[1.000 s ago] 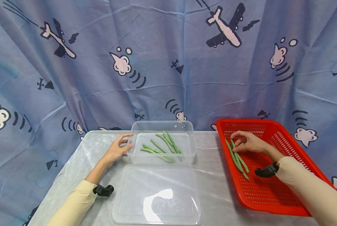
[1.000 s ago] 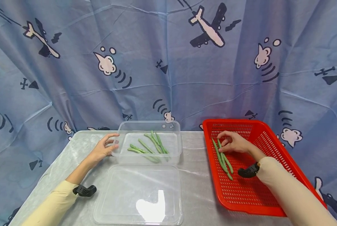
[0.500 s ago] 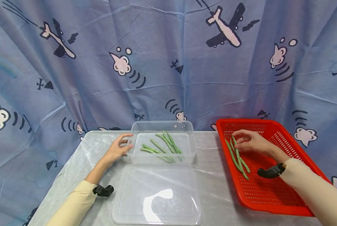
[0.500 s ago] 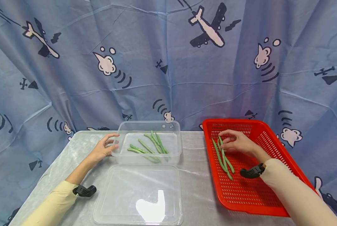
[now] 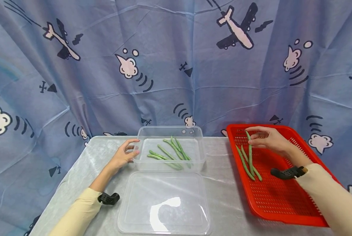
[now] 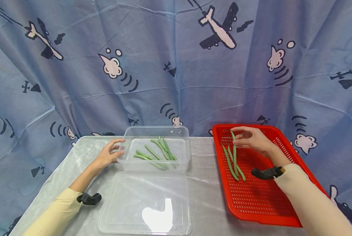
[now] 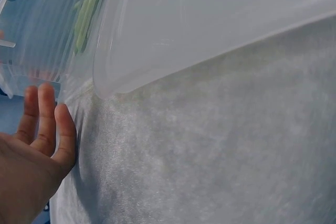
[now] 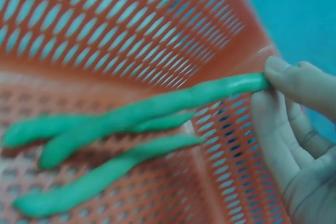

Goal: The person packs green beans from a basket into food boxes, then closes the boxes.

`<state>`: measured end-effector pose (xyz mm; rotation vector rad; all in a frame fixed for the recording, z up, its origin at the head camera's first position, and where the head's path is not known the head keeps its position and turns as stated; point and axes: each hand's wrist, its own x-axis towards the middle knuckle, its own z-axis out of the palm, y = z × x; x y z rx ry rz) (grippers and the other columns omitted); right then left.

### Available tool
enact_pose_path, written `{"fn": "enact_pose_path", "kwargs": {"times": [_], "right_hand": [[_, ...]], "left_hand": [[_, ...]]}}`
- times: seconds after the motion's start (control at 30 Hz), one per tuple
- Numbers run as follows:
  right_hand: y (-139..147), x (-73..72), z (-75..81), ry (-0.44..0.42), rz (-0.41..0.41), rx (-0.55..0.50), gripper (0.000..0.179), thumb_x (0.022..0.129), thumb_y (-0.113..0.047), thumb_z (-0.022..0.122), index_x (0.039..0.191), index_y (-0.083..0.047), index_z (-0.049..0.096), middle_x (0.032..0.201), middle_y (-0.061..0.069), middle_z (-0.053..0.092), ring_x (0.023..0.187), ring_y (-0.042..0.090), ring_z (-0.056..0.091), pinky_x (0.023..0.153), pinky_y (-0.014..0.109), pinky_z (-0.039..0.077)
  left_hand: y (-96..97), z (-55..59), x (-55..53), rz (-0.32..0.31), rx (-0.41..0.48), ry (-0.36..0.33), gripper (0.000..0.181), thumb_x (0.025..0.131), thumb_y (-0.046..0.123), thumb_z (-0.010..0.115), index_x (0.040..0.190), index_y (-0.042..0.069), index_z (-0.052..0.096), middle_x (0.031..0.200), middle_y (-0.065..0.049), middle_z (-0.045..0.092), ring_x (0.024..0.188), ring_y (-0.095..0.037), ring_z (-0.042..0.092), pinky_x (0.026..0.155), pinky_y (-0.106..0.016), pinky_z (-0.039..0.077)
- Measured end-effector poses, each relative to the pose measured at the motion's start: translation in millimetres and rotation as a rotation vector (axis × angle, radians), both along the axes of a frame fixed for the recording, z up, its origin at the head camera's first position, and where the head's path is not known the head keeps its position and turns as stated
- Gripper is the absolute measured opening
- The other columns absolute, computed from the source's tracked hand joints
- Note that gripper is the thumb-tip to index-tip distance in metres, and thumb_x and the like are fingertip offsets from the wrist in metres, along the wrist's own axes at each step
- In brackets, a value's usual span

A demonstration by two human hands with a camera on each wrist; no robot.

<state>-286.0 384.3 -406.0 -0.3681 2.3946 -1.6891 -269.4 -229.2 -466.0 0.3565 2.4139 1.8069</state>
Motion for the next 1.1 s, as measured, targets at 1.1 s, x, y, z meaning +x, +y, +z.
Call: {"fn": "enact_pose_path", "kwargs": {"times": [1.1], "right_hand": [[-45, -21.2, 67.4, 0.039, -0.070, -0.319, 0.046, 0.097, 0.006, 0.065, 0.141, -0.009, 0.061, 0.103, 0.007, 0.066, 0.094, 0.019, 0.067, 0.084, 0.033, 0.056]], "left_hand": [[0.1, 0.0, -1.6, 0.015, 0.013, -0.012, 0.050, 0.101, 0.009, 0.066, 0.148, 0.009, 0.048, 0.141, -0.031, 0.045, 0.121, -0.043, 0.050, 0.073, -0.034, 0.050]]}}
